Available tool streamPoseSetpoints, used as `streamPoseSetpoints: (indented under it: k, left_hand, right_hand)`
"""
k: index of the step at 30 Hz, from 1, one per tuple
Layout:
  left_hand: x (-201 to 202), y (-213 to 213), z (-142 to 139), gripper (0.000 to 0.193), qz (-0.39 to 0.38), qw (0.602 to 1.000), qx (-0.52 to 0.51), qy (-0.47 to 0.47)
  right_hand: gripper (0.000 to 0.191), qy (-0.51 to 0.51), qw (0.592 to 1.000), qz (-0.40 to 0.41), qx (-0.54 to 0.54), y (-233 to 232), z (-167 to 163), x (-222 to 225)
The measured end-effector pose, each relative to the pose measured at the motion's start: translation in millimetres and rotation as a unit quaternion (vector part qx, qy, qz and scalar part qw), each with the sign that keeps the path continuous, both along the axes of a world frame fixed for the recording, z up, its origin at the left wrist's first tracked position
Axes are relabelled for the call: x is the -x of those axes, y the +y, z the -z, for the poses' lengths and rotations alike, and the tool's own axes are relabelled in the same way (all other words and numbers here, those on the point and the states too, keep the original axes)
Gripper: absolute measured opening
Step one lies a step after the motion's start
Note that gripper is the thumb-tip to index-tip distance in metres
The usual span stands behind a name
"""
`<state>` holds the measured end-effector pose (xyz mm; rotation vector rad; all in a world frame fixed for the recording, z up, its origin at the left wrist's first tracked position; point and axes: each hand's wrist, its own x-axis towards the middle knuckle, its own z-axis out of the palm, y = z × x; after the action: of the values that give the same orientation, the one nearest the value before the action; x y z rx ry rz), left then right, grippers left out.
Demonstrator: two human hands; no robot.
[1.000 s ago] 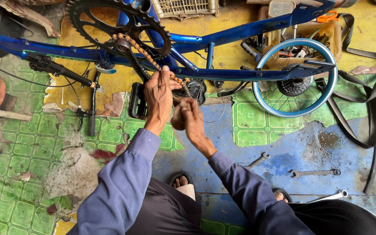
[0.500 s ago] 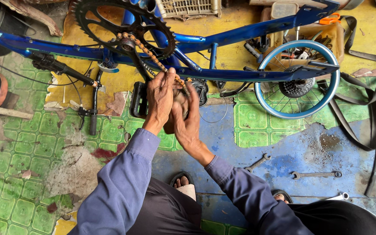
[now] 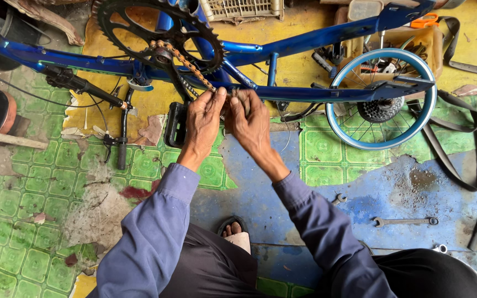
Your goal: The person removes a bicycle chain from the chainring and rear cassette, wipes it with a cloth, and uses a chain tool to push out a pin and separate the chain. The person then holds the separated chain ends.
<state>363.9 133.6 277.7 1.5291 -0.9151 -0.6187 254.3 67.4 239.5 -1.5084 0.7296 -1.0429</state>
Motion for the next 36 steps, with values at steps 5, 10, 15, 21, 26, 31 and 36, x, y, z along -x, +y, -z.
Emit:
streamPoseSetpoints:
  k: [5,10,15,21,26,31,36]
  left_hand:
    - [3.4,-6.7,4.1,0.041,-0.023,0.998,0.047,0.02]
    - [2.3,-4.1,2.8,0.051,-0.003,0.985,0.098,0.145]
    - [-0.8,-2.8,3.6,0.058,-0.085,0.995,-0.007,-0.052]
    - [-1.6,1.0,8.5,0.062,-0.112,0.994,-0.015,-0.008]
    - [0.6,1.4,3.9,0.055,-0.056,0.993,0.047,0.091]
    - [-1.2,-1.3,-3.4,0.058,-0.084,0.992,-0.013,0.097]
    - [0.1,-3.6,-1.2,0.059,-0.05,0.995,0.025,0.08]
  right_hand:
    - [0.024,-0.026,0.998,0.001,-0.064,17.4,2.3,6.8]
    - [0.04,-0.128,0.989,-0.015,0.074,10.5,-18.7,13.4]
    - [0.028,-0.026,0.971,0.062,0.229,5.5,-48.6,-0.1]
    - [0.03,0.013,0.964,0.044,0.261,15.2,-49.7,0.7]
    - [0.032,0.049,0.966,0.048,0.251,19.7,-30.6,7.2]
    - [0.024,0.151,0.958,0.012,0.243,18.9,-24.9,15.2]
    - [0.029,0.1,0.966,0.042,0.236,16.9,-37.1,20.3]
